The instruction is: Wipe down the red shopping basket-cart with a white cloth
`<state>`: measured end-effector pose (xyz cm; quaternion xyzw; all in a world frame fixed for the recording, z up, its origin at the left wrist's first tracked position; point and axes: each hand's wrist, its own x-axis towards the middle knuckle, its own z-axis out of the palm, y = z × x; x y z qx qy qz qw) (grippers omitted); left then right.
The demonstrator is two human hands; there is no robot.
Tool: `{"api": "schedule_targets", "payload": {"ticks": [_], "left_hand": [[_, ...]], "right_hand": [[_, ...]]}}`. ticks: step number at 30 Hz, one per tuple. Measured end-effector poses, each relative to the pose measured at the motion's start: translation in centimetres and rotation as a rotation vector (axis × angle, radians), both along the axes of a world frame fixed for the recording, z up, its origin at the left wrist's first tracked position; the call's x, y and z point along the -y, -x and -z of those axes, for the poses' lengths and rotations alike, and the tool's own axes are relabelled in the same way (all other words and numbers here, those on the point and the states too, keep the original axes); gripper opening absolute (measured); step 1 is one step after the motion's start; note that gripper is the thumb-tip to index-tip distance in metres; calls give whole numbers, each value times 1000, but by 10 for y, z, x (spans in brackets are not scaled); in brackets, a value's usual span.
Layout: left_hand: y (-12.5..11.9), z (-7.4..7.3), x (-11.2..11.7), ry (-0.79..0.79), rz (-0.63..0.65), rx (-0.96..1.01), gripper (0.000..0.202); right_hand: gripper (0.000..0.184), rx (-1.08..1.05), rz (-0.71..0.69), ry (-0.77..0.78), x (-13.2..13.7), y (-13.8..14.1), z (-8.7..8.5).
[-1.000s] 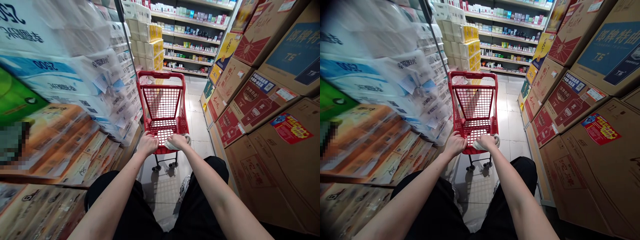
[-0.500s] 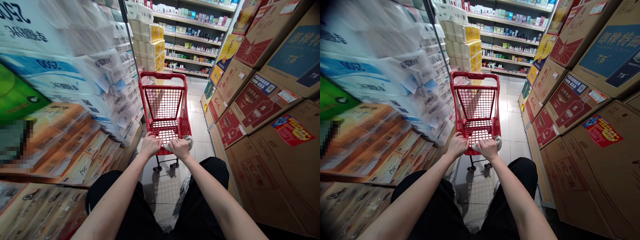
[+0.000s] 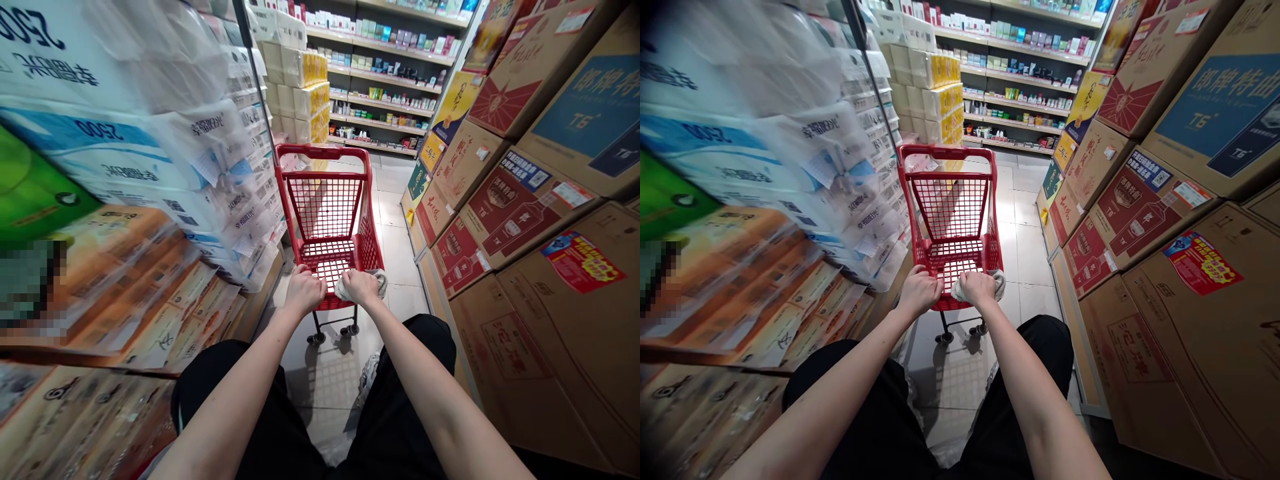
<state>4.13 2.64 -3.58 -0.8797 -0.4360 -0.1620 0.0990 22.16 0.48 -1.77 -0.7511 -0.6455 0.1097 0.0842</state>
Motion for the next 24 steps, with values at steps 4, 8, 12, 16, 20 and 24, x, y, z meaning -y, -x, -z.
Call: {"api": "schedule_targets", "payload": {"ticks": [4, 8, 12, 16, 20, 24], "left_hand": [[-4, 0, 3, -14, -4, 24, 54], [-10, 2, 7, -62, 17, 64, 53], [-18, 2, 13, -125, 32, 134, 50], [-28, 0, 23, -131, 65, 162, 47], [-38, -1, 31, -134, 84, 153, 46], [-48, 2, 36, -141, 80, 158, 44]], "right_hand": [[59, -11, -121, 10, 6, -8, -4], [57, -7, -228, 40, 9, -18, -7], [47, -34, -161, 121, 2, -25, -8], [43, -67, 0, 144, -7, -32, -4], [43, -79, 164, 62, -10, -39, 1], [42, -77, 268, -116, -6, -43, 7]]}}
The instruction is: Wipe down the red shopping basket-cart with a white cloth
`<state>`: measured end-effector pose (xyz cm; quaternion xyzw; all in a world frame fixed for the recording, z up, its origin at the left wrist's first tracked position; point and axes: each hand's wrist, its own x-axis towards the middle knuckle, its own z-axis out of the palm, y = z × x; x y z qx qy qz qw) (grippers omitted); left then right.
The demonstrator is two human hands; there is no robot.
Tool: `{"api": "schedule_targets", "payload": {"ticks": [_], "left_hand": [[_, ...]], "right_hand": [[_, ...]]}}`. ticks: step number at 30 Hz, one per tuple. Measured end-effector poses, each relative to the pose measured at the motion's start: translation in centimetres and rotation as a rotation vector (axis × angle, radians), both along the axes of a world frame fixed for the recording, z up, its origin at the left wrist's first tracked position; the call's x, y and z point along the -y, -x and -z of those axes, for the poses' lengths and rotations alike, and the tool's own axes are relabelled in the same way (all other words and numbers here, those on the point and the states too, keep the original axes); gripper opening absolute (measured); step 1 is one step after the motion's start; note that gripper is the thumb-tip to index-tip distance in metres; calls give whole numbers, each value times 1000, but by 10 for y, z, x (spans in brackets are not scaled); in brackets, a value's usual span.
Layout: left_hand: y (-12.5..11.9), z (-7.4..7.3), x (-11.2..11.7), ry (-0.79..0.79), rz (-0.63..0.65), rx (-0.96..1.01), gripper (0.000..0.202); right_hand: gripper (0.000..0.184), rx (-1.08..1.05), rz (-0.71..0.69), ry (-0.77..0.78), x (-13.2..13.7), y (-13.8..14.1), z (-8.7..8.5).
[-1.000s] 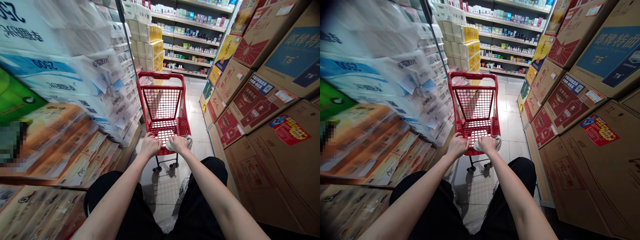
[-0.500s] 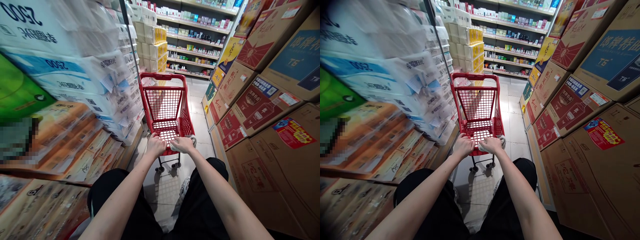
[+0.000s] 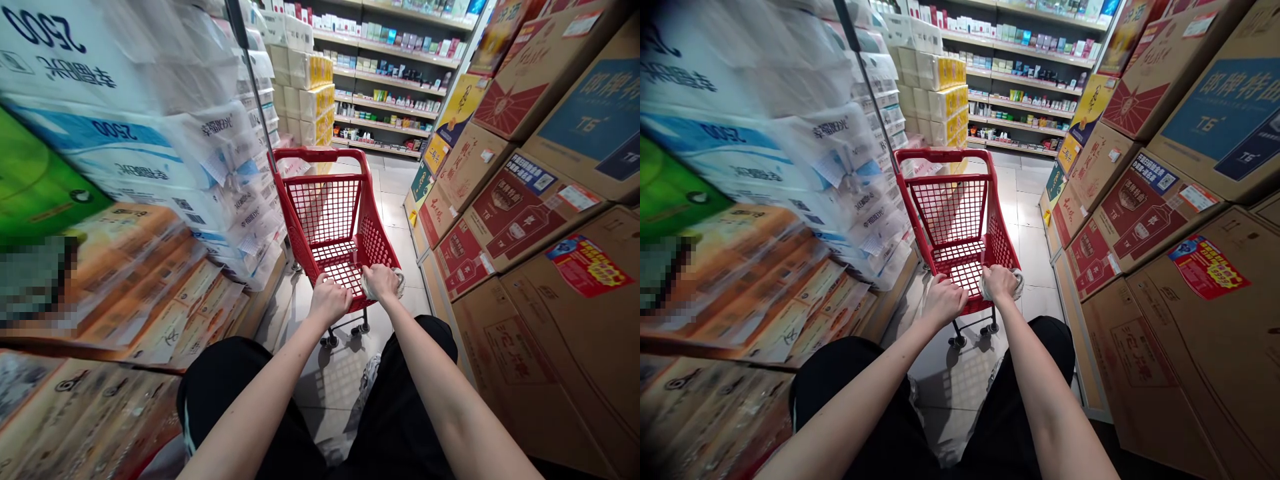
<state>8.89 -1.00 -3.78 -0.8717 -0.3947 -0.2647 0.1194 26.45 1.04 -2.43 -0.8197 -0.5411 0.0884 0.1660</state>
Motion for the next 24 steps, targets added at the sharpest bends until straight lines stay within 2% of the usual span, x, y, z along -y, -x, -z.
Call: {"api": "schedule_targets", "payload": {"ticks": [3, 7, 11, 14, 18, 21, 24], "left_hand": [[-6, 4, 2, -8, -42, 6, 44], [-11, 5, 4, -25, -77, -5, 44], [-10, 2, 6, -4, -55, -7, 44], [-8, 0, 7, 9, -27, -13, 43], [-2, -5, 3, 32, 59, -63, 42], [9, -14, -11, 59, 173, -155, 42], [22, -26, -33, 84, 147, -201, 43]], "right_hand": [[39, 3, 34, -198, 13, 2, 10], [31, 87, -116, -497, 43, 10, 36], [26, 135, -183, -640, 63, 15, 56], [26, 196, -205, -612, 58, 9, 54], [35, 262, -289, -493, 37, -8, 40], [40, 244, -336, -421, 25, -19, 32], [41, 225, -360, -376, 20, -27, 28]]}}
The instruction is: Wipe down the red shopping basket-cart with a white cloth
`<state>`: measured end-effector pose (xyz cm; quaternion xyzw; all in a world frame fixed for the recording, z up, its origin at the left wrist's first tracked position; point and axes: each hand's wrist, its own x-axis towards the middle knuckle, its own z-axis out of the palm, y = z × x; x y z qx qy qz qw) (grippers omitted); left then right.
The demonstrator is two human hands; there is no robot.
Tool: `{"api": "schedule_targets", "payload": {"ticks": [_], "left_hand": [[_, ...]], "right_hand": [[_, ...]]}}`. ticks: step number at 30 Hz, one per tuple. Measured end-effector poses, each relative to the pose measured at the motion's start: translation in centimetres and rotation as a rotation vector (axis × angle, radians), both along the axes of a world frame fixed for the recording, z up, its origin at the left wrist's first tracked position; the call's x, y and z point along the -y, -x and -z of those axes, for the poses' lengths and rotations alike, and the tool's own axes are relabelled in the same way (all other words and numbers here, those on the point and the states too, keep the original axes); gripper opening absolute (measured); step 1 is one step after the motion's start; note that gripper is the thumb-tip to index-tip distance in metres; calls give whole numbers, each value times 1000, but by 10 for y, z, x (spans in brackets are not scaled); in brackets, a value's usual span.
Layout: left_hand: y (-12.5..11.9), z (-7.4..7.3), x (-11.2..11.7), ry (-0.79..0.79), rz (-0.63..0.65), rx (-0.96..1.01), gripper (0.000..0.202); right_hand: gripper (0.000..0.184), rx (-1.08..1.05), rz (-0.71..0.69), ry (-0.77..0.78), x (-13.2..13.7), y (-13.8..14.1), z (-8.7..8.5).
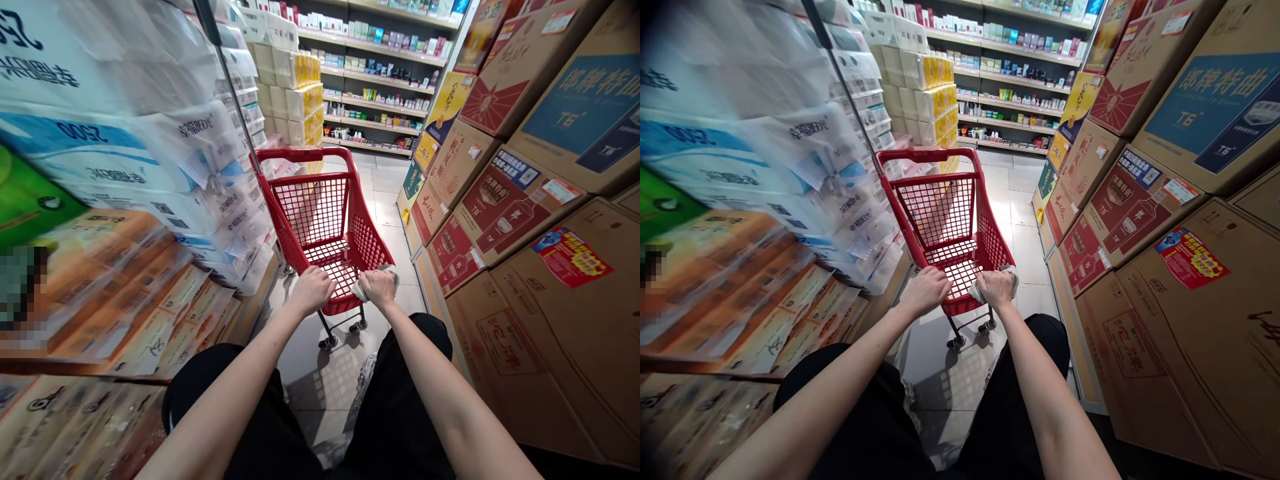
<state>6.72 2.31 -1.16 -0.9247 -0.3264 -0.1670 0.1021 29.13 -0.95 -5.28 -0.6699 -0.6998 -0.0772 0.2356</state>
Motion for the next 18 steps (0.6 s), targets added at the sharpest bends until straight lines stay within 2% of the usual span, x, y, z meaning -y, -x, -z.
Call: {"api": "schedule_targets", "payload": {"ticks": [4, 9, 13, 16, 18], "left_hand": [[7, -9, -24, -33, -53, 3, 45], [-5, -4, -26, -66, -70, 8, 42], [-15, -1, -23, -73, -30, 36, 40], [-21, 1, -20, -78, -49, 60, 40], [-23, 1, -18, -82, -66, 68, 41]], "right_hand": [[41, 10, -26, 36, -4, -11, -1], [41, 22, 16, -2, -3, -17, 1], [37, 0, 40, -71, 12, 10, 9], [32, -38, 18, -99, 28, 39, 20], [30, -78, 2, -121, 35, 46, 26]]}}
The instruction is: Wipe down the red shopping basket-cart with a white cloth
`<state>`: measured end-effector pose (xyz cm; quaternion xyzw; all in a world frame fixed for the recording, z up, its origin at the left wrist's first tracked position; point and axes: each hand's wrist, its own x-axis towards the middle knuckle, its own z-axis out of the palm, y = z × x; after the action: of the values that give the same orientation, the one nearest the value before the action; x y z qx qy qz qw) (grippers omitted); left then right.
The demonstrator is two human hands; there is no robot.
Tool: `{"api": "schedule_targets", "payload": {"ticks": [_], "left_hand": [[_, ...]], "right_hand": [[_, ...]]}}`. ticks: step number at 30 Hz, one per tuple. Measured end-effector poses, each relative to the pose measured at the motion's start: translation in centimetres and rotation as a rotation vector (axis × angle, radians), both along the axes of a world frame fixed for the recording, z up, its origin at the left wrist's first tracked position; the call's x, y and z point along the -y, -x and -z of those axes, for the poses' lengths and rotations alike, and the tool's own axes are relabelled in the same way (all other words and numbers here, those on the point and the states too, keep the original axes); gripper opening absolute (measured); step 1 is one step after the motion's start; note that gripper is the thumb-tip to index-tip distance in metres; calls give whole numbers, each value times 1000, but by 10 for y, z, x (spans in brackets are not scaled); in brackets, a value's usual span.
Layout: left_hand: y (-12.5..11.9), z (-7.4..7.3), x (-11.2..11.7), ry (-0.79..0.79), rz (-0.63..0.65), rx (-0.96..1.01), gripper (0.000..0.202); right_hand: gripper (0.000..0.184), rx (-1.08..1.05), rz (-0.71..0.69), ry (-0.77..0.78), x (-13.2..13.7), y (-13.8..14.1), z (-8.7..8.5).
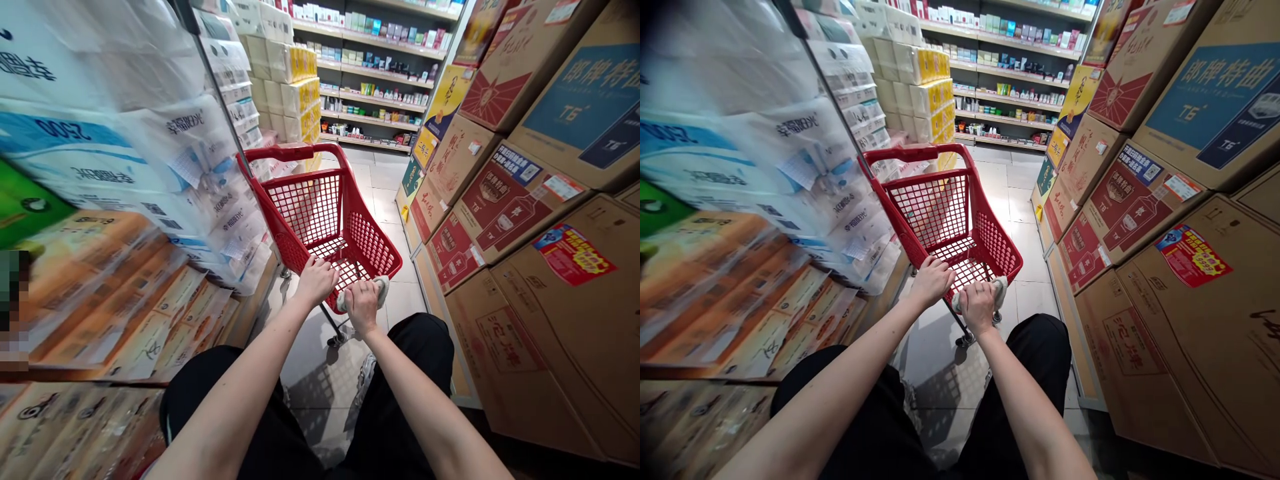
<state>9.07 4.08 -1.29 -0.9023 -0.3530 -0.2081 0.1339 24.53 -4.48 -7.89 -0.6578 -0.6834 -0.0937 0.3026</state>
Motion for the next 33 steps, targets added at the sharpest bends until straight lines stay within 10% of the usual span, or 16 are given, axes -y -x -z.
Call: {"api": "schedule_targets", "payload": {"ticks": [7, 19, 33], "left_hand": [[-2, -1, 5, 21, 11, 17, 41], [-22, 2, 8, 14, 65, 16, 38], [-26, 3, 12, 10, 53, 18, 35]], "right_hand": [[27, 234, -424, 11, 0, -50, -5], [27, 318, -411, 112, -5, -128, -12], [21, 161, -377, 112, 6, -58, -18]]}}
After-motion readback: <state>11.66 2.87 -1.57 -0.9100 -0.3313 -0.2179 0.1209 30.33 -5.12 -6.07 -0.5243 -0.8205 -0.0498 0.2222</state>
